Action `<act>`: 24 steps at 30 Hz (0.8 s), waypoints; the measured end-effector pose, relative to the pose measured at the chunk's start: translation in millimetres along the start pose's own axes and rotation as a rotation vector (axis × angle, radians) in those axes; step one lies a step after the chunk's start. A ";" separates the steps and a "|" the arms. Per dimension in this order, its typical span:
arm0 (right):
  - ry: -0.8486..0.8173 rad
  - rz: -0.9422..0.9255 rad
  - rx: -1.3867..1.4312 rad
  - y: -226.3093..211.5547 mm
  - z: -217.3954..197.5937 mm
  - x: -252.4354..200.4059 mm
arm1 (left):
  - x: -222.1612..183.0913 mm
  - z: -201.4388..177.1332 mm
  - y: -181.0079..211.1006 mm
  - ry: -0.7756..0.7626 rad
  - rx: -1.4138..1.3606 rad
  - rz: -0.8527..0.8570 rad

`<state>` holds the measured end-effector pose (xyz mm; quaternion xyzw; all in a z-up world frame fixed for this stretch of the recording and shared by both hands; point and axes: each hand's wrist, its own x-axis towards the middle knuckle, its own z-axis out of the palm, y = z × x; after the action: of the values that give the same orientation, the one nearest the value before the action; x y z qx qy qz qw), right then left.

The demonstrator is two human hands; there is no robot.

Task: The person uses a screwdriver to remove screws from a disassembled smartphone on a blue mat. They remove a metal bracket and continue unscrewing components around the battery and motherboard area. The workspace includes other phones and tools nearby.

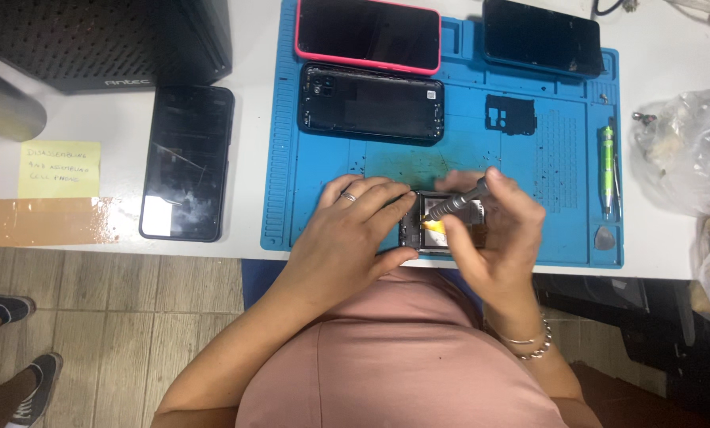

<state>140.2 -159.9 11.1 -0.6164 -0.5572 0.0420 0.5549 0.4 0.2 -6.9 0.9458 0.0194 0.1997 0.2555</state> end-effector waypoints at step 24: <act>0.205 0.047 -0.015 6.1 16.9 -28.4 | 0.9 -11.1 2.3 0.090 -0.224 -0.086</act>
<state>122.1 -168.5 -15.9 -0.6345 -0.4831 -0.0124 0.6032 -3.2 3.6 3.3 0.8997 0.0490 0.2319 0.3665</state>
